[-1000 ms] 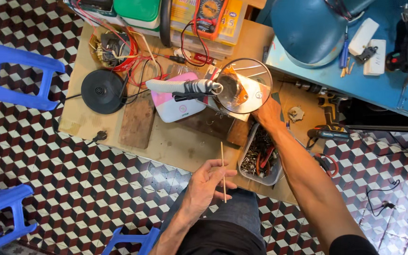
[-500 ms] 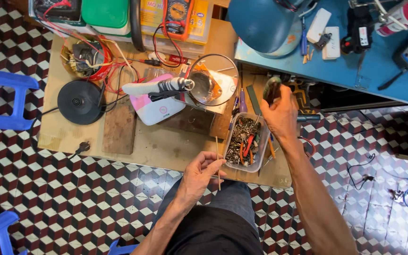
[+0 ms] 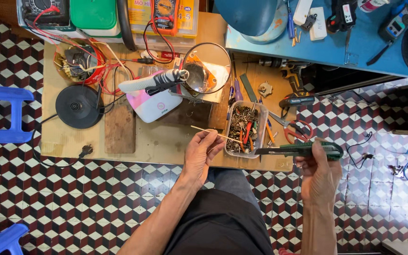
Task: The person files a small metal piece using a metal file, repeatedly rubbing the file along its edges. The person holds the piece with both hands and rotates it to access different sides while working at a cluttered electronics workbench.
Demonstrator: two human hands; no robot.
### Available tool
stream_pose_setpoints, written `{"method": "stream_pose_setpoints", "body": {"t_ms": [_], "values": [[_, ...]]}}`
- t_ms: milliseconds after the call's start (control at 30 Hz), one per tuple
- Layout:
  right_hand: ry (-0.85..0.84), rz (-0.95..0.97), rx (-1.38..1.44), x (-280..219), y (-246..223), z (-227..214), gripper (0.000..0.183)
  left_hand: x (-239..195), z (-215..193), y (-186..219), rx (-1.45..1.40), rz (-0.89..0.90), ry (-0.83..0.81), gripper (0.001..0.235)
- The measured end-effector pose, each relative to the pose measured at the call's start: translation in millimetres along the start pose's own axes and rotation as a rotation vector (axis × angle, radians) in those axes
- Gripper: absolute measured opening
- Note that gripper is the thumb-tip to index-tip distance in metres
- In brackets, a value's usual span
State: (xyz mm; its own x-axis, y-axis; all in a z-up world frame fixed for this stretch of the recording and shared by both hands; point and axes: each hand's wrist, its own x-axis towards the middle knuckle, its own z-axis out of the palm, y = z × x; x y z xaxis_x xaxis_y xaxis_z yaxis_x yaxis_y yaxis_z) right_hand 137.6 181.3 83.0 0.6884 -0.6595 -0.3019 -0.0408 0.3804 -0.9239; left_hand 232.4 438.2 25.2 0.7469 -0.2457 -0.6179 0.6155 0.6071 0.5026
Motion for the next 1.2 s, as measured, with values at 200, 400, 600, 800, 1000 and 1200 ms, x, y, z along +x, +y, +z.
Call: {"method": "stream_pose_setpoints", "body": {"t_ms": [200, 400, 600, 800, 1000, 1200], "values": [[0.076, 0.083, 0.031, -11, 5, -16, 0.023, 0, 5, 7, 0.019, 0.040, -0.011, 0.030], [0.138, 0.396, 0.402, -6, 20, -31, 0.036, 5, 11, 10, 0.057, 0.078, -0.027, 0.036], [-0.107, 0.353, 0.802, -46, 19, -32, 0.056, 17, 21, 14, 0.198, -0.015, -0.067, 0.048], [-0.317, 0.368, 0.508, -39, 0, -7, 0.049, 26, 41, 12, 0.310, -0.001, -0.158, 0.058], [-0.217, 0.249, 0.082, 24, 19, 35, 0.025, 40, 54, -5, 0.519, 0.130, -0.203, 0.069], [-0.197, 0.311, -0.122, 32, 28, 46, 0.020, 48, 64, -9, 0.635, 0.152, -0.208, 0.068]]}}
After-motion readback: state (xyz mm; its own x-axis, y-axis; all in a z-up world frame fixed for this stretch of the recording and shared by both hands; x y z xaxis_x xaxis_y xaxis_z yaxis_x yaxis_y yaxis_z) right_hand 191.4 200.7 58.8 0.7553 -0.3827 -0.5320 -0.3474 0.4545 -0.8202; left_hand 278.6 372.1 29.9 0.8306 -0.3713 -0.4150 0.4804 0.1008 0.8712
